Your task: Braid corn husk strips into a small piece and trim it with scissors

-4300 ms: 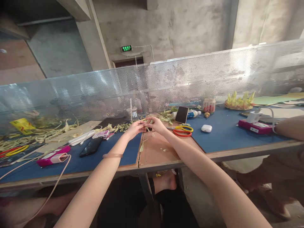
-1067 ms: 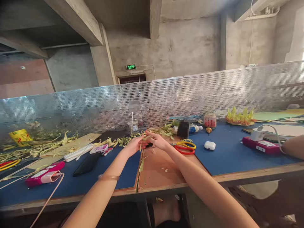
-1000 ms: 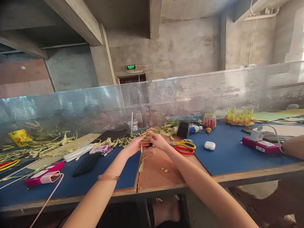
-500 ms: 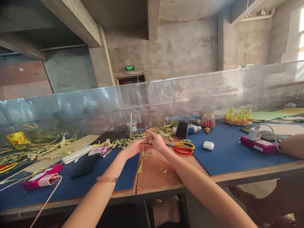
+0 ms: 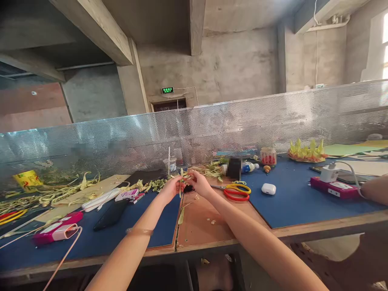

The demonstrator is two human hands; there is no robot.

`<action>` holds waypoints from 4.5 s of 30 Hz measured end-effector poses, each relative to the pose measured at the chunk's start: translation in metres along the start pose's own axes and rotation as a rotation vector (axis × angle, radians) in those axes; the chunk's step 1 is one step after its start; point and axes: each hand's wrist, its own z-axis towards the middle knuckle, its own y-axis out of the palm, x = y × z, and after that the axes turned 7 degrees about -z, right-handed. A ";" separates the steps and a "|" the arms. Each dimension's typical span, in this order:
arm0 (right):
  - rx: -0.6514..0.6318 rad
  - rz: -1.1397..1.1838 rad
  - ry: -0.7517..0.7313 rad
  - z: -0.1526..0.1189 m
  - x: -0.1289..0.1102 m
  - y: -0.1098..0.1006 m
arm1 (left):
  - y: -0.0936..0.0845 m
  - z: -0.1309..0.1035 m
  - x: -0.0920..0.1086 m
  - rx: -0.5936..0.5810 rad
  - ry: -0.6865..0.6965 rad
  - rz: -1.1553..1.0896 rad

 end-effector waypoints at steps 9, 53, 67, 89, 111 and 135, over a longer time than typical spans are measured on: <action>0.152 -0.186 0.051 0.002 0.001 -0.010 | 0.000 0.003 0.000 0.036 0.078 -0.140; 0.021 -0.218 0.005 -0.007 -0.024 -0.007 | 0.009 -0.002 -0.004 -0.113 0.160 0.051; -0.061 0.148 -0.018 -0.008 -0.025 -0.009 | 0.010 -0.005 -0.002 -0.160 0.207 0.209; -0.124 0.164 0.075 -0.012 -0.028 -0.009 | 0.004 -0.007 0.007 0.015 0.470 0.445; -0.139 0.116 0.046 -0.006 -0.014 -0.008 | 0.005 -0.004 0.002 0.070 0.306 0.365; 0.113 -0.841 -0.321 -0.011 -0.008 -0.014 | 0.005 -0.011 0.000 -0.154 0.142 0.087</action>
